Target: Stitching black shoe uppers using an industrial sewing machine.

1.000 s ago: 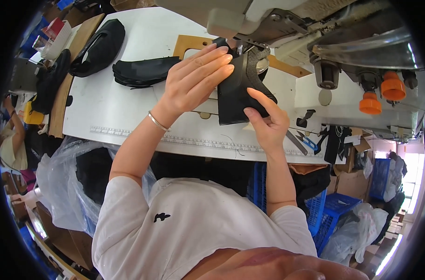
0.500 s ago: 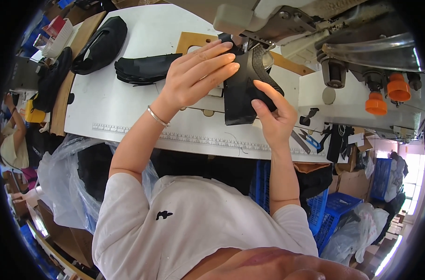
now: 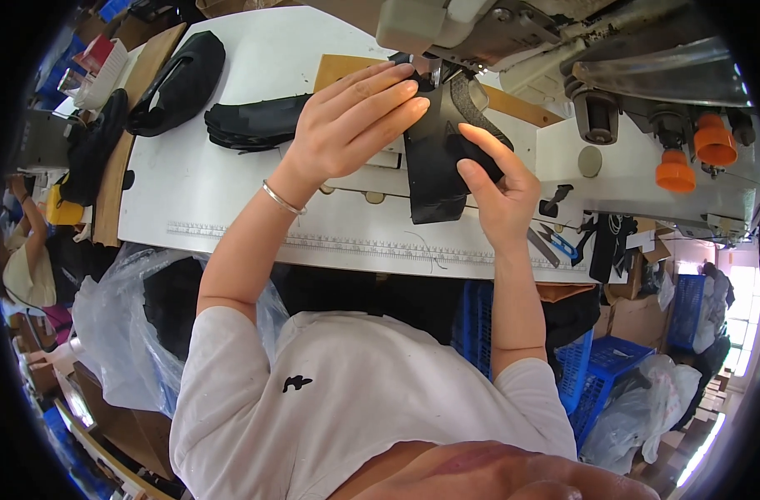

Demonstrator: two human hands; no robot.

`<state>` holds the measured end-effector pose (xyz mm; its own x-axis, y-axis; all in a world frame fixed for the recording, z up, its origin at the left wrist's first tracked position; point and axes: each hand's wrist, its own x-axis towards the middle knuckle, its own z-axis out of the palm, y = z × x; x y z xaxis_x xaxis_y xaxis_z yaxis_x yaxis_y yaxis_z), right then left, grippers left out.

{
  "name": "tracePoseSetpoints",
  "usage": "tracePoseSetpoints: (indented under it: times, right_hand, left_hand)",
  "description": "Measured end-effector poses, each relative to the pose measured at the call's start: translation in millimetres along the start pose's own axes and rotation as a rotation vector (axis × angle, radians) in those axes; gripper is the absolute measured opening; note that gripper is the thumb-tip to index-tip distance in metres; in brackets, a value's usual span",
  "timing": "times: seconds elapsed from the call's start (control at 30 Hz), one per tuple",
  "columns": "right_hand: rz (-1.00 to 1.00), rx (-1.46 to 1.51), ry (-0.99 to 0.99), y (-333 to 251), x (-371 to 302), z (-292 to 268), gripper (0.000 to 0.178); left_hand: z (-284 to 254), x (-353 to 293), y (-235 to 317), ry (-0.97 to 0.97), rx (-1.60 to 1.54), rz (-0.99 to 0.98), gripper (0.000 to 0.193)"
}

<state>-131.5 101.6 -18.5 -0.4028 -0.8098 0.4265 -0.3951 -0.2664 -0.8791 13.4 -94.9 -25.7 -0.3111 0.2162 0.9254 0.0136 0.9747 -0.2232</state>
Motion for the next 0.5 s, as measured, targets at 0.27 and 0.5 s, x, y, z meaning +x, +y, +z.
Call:
tracePoseSetpoints:
  times: [0.27,0.5]
  right_hand:
    - [0.014,0.023,0.005,-3,10,0,0.037]
    - [0.108,0.085,-0.004,-3,16,-3,0.035]
  left_hand:
    - [-13,2,0,-0.055,-0.071,0.000,0.025]
    - [-14,12,-4,-0.068,-0.059,0.058,0.022]
